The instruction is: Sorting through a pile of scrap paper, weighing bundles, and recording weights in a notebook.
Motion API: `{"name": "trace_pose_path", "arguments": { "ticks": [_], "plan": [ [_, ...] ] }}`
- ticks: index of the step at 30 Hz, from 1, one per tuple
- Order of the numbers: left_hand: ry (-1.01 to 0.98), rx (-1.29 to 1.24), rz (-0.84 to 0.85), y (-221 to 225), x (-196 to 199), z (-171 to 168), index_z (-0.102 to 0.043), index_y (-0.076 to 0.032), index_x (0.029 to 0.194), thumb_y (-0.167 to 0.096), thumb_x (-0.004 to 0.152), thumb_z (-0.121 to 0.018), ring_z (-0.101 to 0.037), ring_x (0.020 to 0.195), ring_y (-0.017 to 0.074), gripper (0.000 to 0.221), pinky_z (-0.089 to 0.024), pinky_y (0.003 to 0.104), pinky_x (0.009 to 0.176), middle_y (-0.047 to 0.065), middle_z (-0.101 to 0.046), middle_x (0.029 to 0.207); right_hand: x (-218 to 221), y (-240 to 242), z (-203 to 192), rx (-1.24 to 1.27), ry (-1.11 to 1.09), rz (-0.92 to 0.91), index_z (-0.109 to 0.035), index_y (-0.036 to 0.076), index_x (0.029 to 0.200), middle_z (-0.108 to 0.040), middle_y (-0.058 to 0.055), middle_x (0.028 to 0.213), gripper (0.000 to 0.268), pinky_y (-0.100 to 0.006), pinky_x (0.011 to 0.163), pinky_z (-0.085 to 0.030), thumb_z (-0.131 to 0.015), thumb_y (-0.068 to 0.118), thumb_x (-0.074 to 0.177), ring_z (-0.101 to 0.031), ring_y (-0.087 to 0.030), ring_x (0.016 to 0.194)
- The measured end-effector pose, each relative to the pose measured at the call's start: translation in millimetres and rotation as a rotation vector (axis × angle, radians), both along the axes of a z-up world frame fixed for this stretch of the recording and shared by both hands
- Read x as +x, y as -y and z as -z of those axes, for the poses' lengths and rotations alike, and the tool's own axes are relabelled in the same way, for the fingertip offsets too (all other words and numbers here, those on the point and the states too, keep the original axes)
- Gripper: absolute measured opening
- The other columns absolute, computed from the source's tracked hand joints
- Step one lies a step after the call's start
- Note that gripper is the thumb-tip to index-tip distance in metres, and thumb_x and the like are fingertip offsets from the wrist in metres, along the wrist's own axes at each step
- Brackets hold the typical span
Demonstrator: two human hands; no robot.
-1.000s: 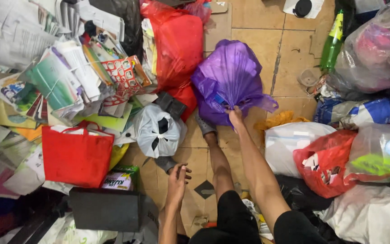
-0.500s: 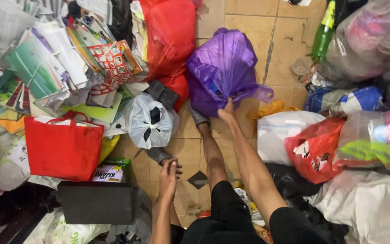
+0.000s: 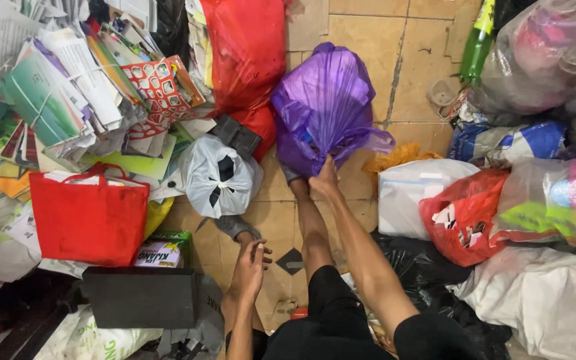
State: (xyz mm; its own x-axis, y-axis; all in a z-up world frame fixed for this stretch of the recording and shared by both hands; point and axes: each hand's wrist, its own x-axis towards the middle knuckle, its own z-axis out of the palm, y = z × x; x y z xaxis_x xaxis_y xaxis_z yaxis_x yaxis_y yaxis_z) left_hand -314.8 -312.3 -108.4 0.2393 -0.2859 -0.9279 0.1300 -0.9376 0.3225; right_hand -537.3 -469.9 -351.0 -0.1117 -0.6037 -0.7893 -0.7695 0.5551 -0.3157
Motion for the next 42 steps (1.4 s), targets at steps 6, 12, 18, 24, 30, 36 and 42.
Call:
{"name": "trace_pose_path", "arguments": {
  "ticks": [6, 12, 18, 24, 30, 36, 42],
  "plan": [
    [-0.022, 0.055, -0.014, -5, 12, 27, -0.065, -0.009, 0.128, -0.036, 0.103, -0.048, -0.072, 0.075, 0.0229, 0.040, -0.056, 0.036, 0.066, 0.012, -0.076, 0.097, -26, 36, 59, 0.028, 0.133, 0.338, -0.060, -0.006, 0.127, -0.066, -0.021, 0.116, 0.058, -0.043, 0.095, -0.047, -0.075, 0.022, 0.079, -0.065, -0.038, 0.110],
    [0.012, 0.110, -0.034, 3, 8, 54, -0.062, -0.011, 0.132, -0.037, 0.105, -0.047, -0.071, 0.077, 0.0234, 0.040, -0.058, 0.037, 0.068, 0.013, -0.074, 0.095, -44, 82, 98, 0.166, 0.309, 0.754, -0.078, 0.001, 0.105, -0.076, -0.007, 0.093, 0.032, -0.029, 0.078, -0.051, -0.068, 0.026, 0.087, -0.069, -0.015, 0.083],
    [0.023, -0.098, -0.146, 3, 11, 52, -0.064, -0.007, 0.129, -0.034, 0.103, -0.050, -0.071, 0.073, 0.0203, 0.039, -0.057, 0.036, 0.065, 0.012, -0.075, 0.089, -72, 80, 81, 0.054, 0.317, 0.809, -0.079, -0.002, 0.101, -0.078, -0.008, 0.094, 0.030, -0.027, 0.077, -0.051, -0.069, 0.022, 0.086, -0.071, -0.015, 0.080],
    [0.110, -0.147, -0.204, -23, 10, -24, -0.068, -0.006, 0.122, -0.031, 0.104, -0.053, -0.068, 0.071, 0.0165, 0.035, -0.055, 0.032, 0.064, 0.009, -0.075, 0.084, -105, 72, -42, -0.022, 0.160, 0.502, -0.080, -0.002, 0.090, -0.071, -0.010, 0.079, 0.027, -0.036, 0.064, -0.045, -0.068, 0.023, 0.089, -0.060, -0.018, 0.069],
    [0.064, -0.162, -0.307, 1, 18, -72, -0.067, -0.008, 0.124, -0.032, 0.103, -0.053, -0.068, 0.080, 0.0178, 0.034, -0.053, 0.033, 0.069, 0.007, -0.074, 0.095, -78, 77, -195, -0.154, 0.237, 0.135, -0.077, -0.006, 0.085, -0.067, -0.003, 0.069, 0.033, -0.036, 0.059, -0.043, -0.075, 0.027, 0.086, -0.054, -0.013, 0.064],
    [0.209, -0.492, -0.174, 25, -9, -128, -0.051, -0.006, 0.143, -0.035, 0.091, -0.073, -0.063, 0.118, 0.0278, 0.063, -0.051, 0.039, 0.099, 0.016, -0.065, 0.127, -48, 43, -343, -0.206, 0.192, -0.192, -0.071, -0.008, 0.078, -0.065, -0.004, 0.062, 0.038, -0.035, 0.054, -0.044, -0.076, 0.028, 0.088, -0.055, -0.010, 0.059],
    [0.296, -0.621, 0.167, -22, 4, -220, -0.018, -0.020, 0.162, -0.042, 0.070, -0.091, -0.024, 0.147, 0.0456, 0.120, -0.032, 0.061, 0.114, 0.022, -0.020, 0.162, 33, -21, -487, -0.195, 0.163, -0.447, -0.066, -0.005, 0.073, -0.053, -0.010, 0.056, 0.040, -0.041, 0.052, -0.040, -0.074, 0.032, 0.086, -0.046, -0.012, 0.056]
  ]
}}
